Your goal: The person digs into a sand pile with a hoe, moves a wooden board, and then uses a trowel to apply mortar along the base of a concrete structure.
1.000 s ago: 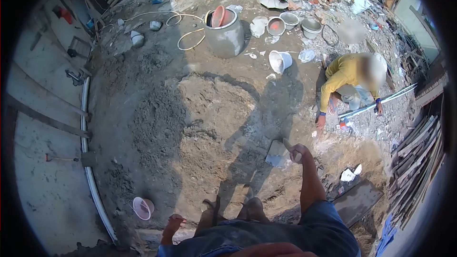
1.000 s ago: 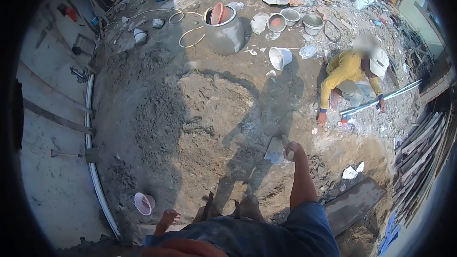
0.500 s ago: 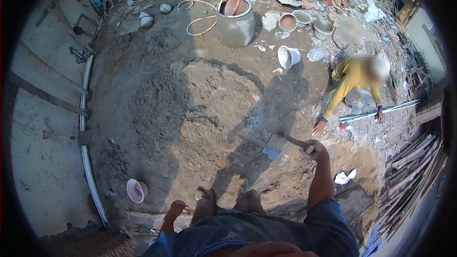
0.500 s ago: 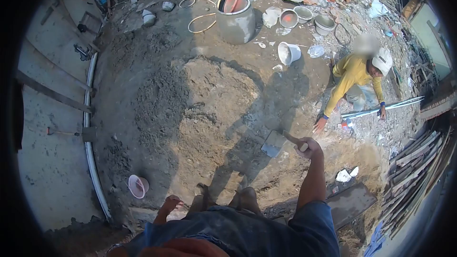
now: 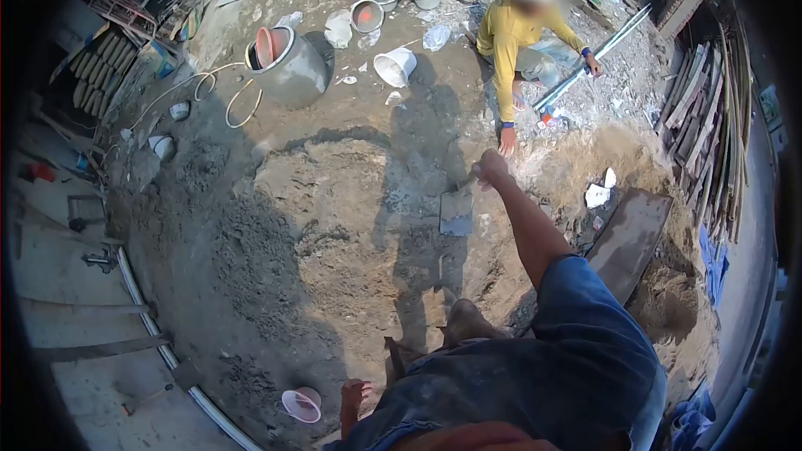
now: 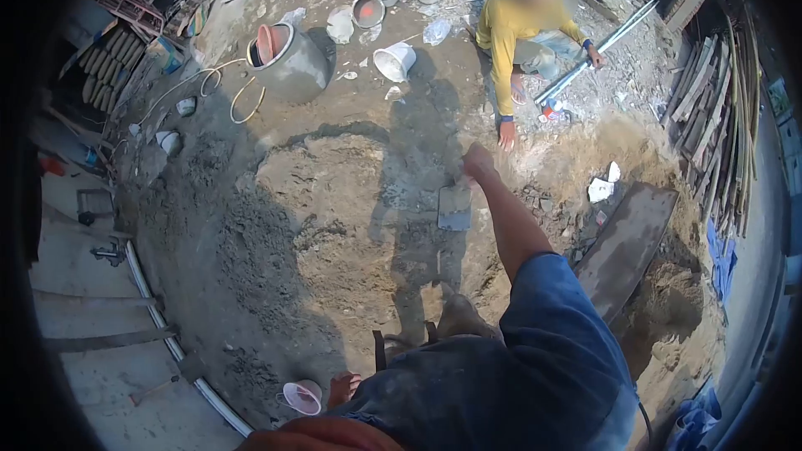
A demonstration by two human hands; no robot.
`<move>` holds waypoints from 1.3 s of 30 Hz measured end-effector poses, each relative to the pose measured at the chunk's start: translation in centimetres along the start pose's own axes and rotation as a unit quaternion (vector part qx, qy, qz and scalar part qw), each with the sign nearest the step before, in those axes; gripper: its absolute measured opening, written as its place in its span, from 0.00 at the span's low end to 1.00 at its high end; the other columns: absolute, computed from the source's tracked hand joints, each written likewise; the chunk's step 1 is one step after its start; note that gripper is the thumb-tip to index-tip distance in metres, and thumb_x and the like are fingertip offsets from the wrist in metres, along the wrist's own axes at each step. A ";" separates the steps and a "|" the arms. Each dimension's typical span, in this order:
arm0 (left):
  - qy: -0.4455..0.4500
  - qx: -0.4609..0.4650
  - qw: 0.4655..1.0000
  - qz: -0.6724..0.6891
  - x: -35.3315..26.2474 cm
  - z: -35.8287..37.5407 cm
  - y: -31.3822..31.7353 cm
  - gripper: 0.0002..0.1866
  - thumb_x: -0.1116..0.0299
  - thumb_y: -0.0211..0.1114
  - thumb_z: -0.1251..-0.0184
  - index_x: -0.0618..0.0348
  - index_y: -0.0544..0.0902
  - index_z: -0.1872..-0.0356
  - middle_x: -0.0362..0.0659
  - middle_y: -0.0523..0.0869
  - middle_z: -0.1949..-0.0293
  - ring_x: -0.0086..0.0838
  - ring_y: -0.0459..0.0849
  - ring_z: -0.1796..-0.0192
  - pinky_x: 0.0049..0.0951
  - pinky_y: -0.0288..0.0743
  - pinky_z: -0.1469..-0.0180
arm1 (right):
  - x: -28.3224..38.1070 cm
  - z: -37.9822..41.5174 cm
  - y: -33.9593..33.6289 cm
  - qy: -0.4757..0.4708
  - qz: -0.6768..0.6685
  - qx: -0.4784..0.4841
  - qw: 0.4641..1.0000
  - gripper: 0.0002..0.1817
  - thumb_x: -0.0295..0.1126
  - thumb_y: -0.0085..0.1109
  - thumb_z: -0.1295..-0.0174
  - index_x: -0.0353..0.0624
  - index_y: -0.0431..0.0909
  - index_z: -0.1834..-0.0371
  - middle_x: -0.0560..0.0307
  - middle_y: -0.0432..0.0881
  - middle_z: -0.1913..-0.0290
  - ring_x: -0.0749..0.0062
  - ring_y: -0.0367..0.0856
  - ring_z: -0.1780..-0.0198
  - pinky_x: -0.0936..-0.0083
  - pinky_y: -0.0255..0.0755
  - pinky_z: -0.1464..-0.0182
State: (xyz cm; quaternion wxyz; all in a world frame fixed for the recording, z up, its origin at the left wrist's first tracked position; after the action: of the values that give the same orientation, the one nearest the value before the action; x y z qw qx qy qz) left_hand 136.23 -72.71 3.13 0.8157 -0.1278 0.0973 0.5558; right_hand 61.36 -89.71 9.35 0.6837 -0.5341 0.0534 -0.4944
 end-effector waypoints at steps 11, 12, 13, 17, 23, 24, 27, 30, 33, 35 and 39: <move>0.021 0.027 0.999 -0.001 4.8 -3.3 -2.8 0.16 0.58 0.49 0.33 0.61 0.76 0.58 0.46 0.84 0.57 0.36 0.84 0.61 0.31 0.77 0.63 | -0.2 2.8 -0.2 -0.065 -0.026 -0.199 0.978 0.12 0.32 0.64 0.50 0.34 0.78 0.70 0.38 0.83 0.70 0.49 0.85 0.65 0.60 0.79 0.62; 0.014 0.025 1.000 0.002 4.2 -2.7 -2.4 0.16 0.58 0.49 0.33 0.61 0.76 0.58 0.46 0.84 0.57 0.36 0.84 0.61 0.31 0.77 0.63 | -0.7 3.4 0.5 -0.064 -0.024 -0.192 0.979 0.12 0.32 0.64 0.50 0.34 0.78 0.70 0.38 0.83 0.70 0.49 0.85 0.65 0.60 0.79 0.62; 0.020 -0.001 1.000 -0.019 3.5 -2.1 -2.2 0.14 0.61 0.52 0.35 0.61 0.77 0.60 0.46 0.85 0.58 0.34 0.85 0.61 0.31 0.77 0.64 | -0.8 3.9 1.0 -0.095 -0.010 -0.185 0.978 0.10 0.30 0.62 0.49 0.33 0.78 0.69 0.38 0.83 0.70 0.51 0.85 0.69 0.62 0.79 0.67; 0.271 0.059 0.917 -0.286 -1.2 0.2 -0.4 0.09 0.68 0.58 0.39 0.60 0.80 0.62 0.46 0.87 0.61 0.31 0.86 0.63 0.30 0.77 0.67 | 0.0 3.9 0.7 -0.092 -0.030 -0.042 0.994 0.09 0.24 0.58 0.46 0.30 0.77 0.63 0.37 0.83 0.71 0.58 0.84 0.80 0.68 0.78 0.79; 0.071 -0.049 0.995 -0.040 -4.7 1.6 2.5 0.09 0.67 0.58 0.41 0.61 0.79 0.63 0.44 0.87 0.63 0.27 0.85 0.67 0.25 0.75 0.69 | -1.7 4.4 0.8 -0.075 -0.026 0.001 0.997 0.19 0.24 0.58 0.46 0.29 0.74 0.50 0.38 0.83 0.70 0.60 0.85 0.78 0.71 0.79 0.77; 0.080 -0.047 0.995 -0.043 -4.8 1.8 3.0 0.09 0.67 0.58 0.41 0.61 0.79 0.63 0.44 0.87 0.64 0.27 0.84 0.67 0.25 0.75 0.69 | -1.4 5.6 -0.1 -0.052 -0.046 0.006 0.998 0.16 0.26 0.58 0.47 0.31 0.77 0.55 0.39 0.84 0.70 0.61 0.85 0.77 0.71 0.79 0.75; 0.102 -0.059 0.991 -0.061 -5.4 2.7 3.8 0.10 0.66 0.59 0.42 0.61 0.79 0.62 0.44 0.87 0.65 0.27 0.85 0.68 0.25 0.75 0.70 | -0.9 7.0 -1.2 0.039 -0.134 0.043 0.989 0.26 0.34 0.64 0.45 0.30 0.73 0.45 0.43 0.84 0.69 0.63 0.85 0.77 0.72 0.78 0.81; 0.106 -0.063 0.991 -0.049 -6.4 4.4 4.1 0.10 0.66 0.60 0.43 0.62 0.81 0.68 0.45 0.87 0.69 0.27 0.85 0.67 0.26 0.75 0.70 | -0.6 7.1 -1.3 0.009 -0.116 0.037 0.993 0.25 0.37 0.64 0.44 0.31 0.74 0.47 0.47 0.83 0.69 0.65 0.84 0.78 0.73 0.77 0.82; 0.135 -0.086 0.985 -0.072 -6.8 4.6 3.8 0.09 0.65 0.61 0.44 0.62 0.82 0.70 0.45 0.86 0.70 0.27 0.85 0.68 0.26 0.74 0.72 | -0.7 7.5 -1.2 -0.017 -0.119 0.016 0.993 0.24 0.39 0.65 0.45 0.32 0.75 0.51 0.46 0.83 0.71 0.65 0.84 0.79 0.73 0.77 0.80; 0.123 -0.096 0.986 -0.056 -6.3 3.8 2.9 0.10 0.65 0.61 0.44 0.62 0.82 0.68 0.44 0.86 0.70 0.27 0.85 0.68 0.25 0.74 0.73 | -1.7 6.9 -0.7 -0.038 -0.118 -0.008 0.992 0.24 0.41 0.66 0.46 0.32 0.76 0.54 0.44 0.84 0.72 0.63 0.84 0.79 0.72 0.78 0.77; 0.107 -0.092 0.988 -0.068 -5.4 2.8 2.3 0.12 0.64 0.59 0.39 0.58 0.80 0.59 0.41 0.87 0.64 0.27 0.86 0.63 0.29 0.77 0.66 | -1.6 7.6 -1.2 -0.022 -0.123 -0.019 0.992 0.19 0.39 0.66 0.44 0.36 0.77 0.56 0.51 0.82 0.74 0.66 0.83 0.80 0.73 0.75 0.83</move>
State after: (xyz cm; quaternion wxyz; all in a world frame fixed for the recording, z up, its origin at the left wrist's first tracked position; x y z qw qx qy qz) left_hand 132.12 -75.79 7.23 0.8215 -0.2670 0.1236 0.4885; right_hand 64.42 -83.32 12.84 0.6083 -0.5605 -0.0187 -0.5616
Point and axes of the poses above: each hand's wrist, its own z-axis away from the middle knuckle, its own y-axis out of the palm, x = y × z, the point moved 4 cm from there along -z, towards the middle knuckle
